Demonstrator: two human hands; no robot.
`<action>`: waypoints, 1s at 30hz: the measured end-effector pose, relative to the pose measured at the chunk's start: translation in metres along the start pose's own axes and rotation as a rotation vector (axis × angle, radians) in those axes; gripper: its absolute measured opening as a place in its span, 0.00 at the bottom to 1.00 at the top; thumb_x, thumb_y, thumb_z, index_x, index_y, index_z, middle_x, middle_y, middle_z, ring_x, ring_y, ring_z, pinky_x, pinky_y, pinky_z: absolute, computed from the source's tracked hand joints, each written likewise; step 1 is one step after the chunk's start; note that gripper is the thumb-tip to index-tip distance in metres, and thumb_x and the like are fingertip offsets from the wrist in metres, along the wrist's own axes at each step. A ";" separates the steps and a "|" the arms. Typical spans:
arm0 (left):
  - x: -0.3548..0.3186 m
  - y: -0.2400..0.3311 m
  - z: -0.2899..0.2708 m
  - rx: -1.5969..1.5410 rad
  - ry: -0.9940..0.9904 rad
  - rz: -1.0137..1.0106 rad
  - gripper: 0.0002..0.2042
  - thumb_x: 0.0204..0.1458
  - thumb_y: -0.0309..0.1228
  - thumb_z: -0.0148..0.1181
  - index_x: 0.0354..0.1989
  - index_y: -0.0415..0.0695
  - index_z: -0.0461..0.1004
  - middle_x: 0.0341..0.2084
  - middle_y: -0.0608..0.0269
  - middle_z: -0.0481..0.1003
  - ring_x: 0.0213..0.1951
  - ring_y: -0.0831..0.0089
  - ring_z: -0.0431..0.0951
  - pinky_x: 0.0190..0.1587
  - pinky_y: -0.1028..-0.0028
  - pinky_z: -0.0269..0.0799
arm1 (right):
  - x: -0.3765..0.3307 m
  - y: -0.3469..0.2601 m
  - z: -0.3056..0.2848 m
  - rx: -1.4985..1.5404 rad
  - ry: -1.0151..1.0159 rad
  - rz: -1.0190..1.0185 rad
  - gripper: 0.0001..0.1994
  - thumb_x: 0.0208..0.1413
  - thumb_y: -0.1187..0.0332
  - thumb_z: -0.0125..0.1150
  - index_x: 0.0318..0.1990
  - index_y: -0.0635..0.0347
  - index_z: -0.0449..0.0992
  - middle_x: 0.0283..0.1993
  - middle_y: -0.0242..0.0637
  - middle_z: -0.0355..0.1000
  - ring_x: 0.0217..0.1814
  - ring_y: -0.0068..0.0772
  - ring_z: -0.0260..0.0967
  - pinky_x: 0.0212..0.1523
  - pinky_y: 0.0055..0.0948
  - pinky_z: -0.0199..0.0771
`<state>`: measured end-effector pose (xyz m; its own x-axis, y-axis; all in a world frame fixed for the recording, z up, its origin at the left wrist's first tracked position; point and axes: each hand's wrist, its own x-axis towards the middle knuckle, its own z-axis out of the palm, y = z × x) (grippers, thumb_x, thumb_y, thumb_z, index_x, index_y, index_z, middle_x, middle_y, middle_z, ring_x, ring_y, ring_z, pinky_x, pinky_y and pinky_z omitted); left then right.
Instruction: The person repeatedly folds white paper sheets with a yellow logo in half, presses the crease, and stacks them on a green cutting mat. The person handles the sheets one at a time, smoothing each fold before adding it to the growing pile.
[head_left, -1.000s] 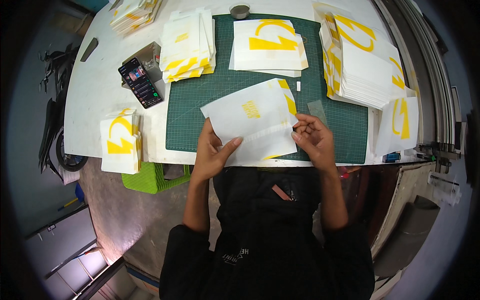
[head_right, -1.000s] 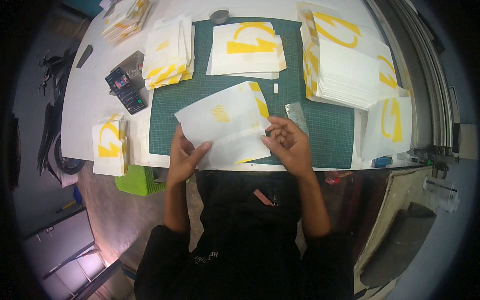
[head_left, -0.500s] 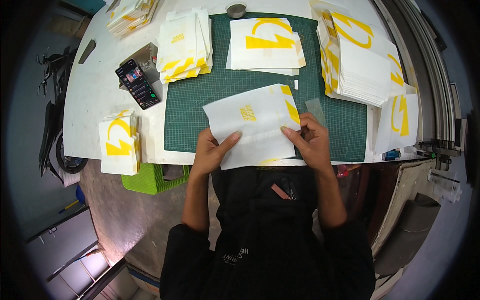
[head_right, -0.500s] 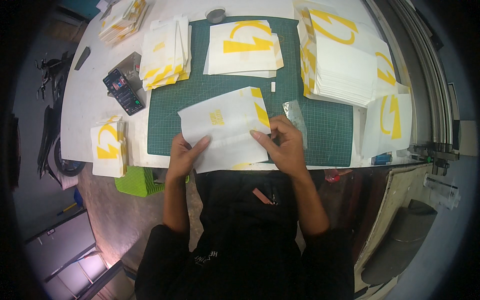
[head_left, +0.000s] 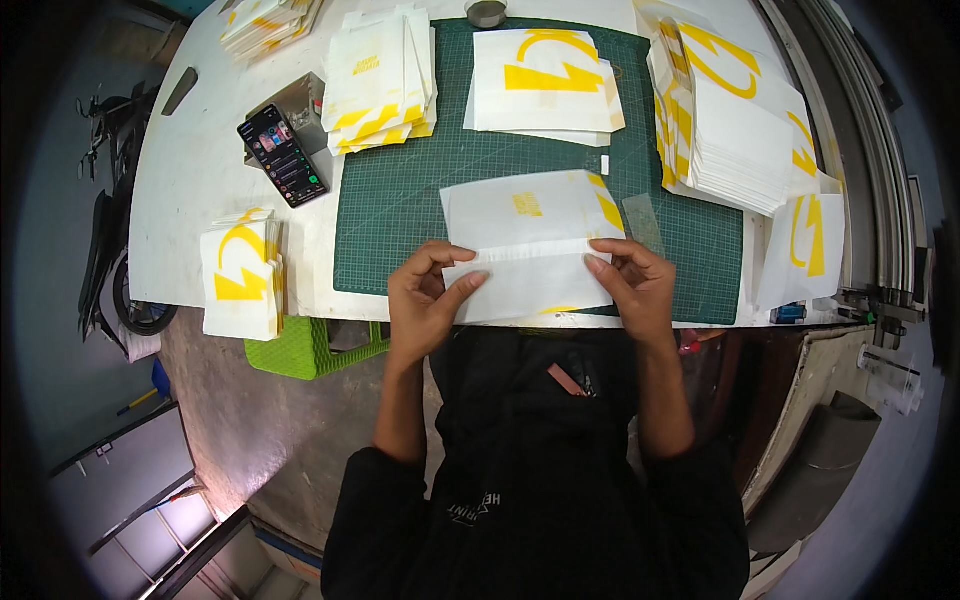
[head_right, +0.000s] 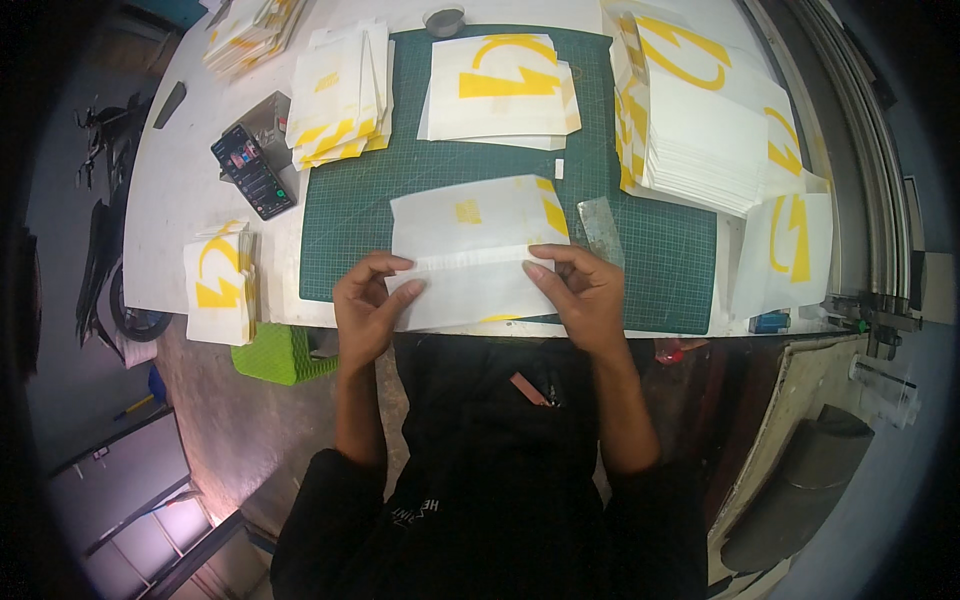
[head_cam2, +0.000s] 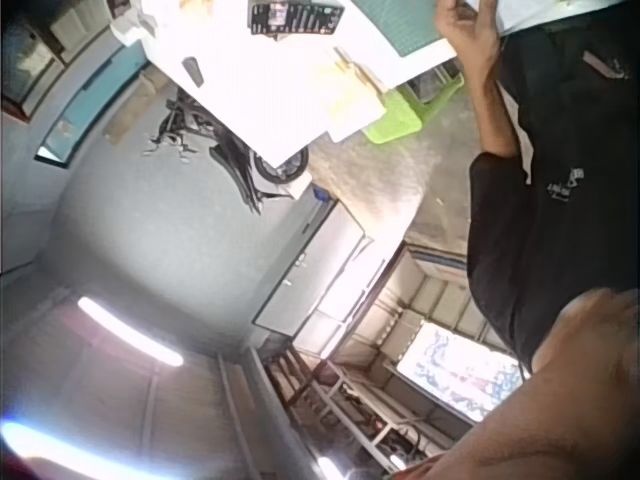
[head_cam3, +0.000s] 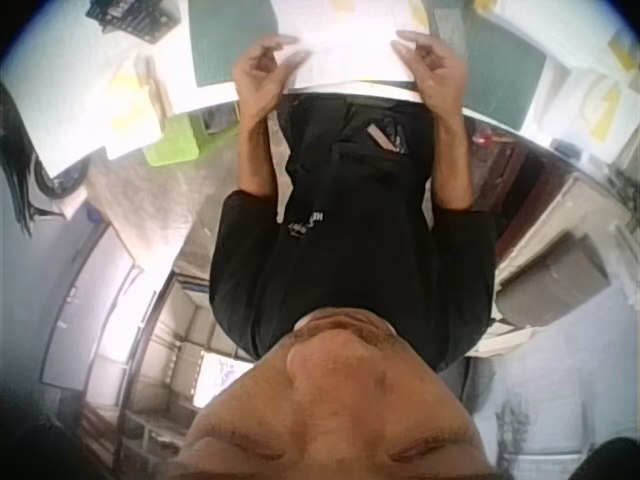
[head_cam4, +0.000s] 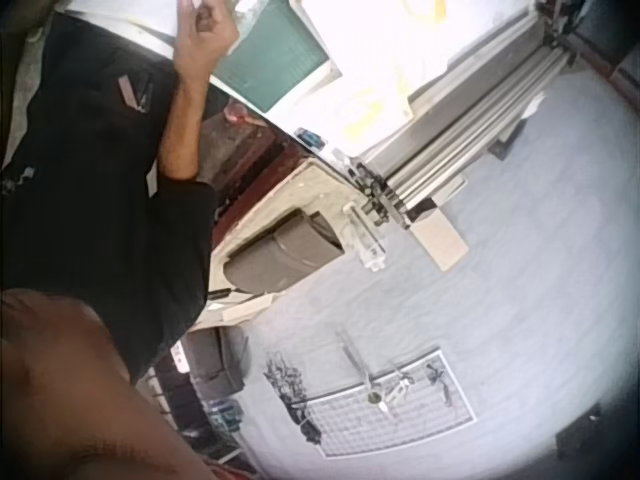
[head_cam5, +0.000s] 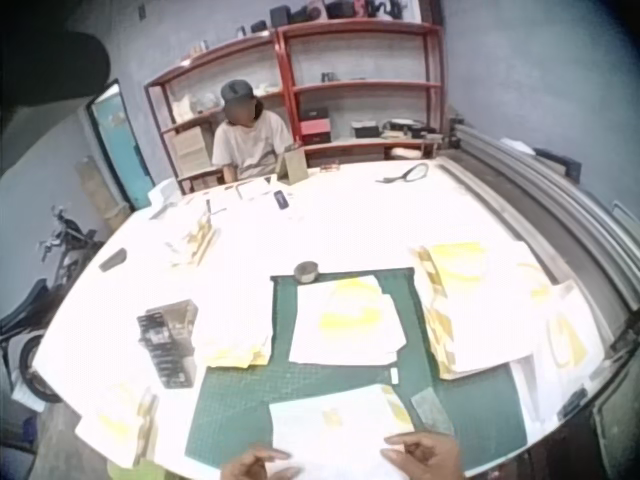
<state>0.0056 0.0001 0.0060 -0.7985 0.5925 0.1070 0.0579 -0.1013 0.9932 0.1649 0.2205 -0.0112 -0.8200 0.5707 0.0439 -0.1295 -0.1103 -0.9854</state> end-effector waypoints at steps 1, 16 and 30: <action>0.000 0.004 0.000 -0.004 -0.019 -0.023 0.13 0.53 0.13 0.71 0.46 0.35 0.80 0.38 0.60 0.79 0.44 0.74 0.79 0.52 0.75 0.74 | 0.001 -0.004 -0.001 0.018 -0.012 0.027 0.12 0.60 0.85 0.67 0.50 0.73 0.82 0.49 0.45 0.79 0.46 0.24 0.75 0.49 0.24 0.77; -0.002 0.020 -0.004 0.215 -0.051 -0.022 0.14 0.51 0.16 0.74 0.47 0.36 0.86 0.35 0.58 0.82 0.36 0.75 0.79 0.39 0.75 0.75 | 0.003 -0.013 -0.006 -0.087 -0.021 -0.044 0.13 0.56 0.84 0.71 0.49 0.73 0.84 0.48 0.46 0.79 0.47 0.28 0.77 0.47 0.25 0.78; 0.008 0.030 -0.001 0.666 0.016 0.390 0.13 0.40 0.19 0.78 0.37 0.43 0.89 0.33 0.62 0.77 0.38 0.68 0.78 0.40 0.71 0.73 | 0.004 -0.039 -0.004 -0.746 0.098 -0.502 0.10 0.48 0.76 0.77 0.40 0.59 0.89 0.44 0.39 0.79 0.50 0.40 0.75 0.54 0.41 0.70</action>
<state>0.0007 0.0014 0.0362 -0.6545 0.6003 0.4596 0.6815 0.2052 0.7025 0.1688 0.2307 0.0265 -0.7091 0.4801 0.5164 -0.0358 0.7069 -0.7064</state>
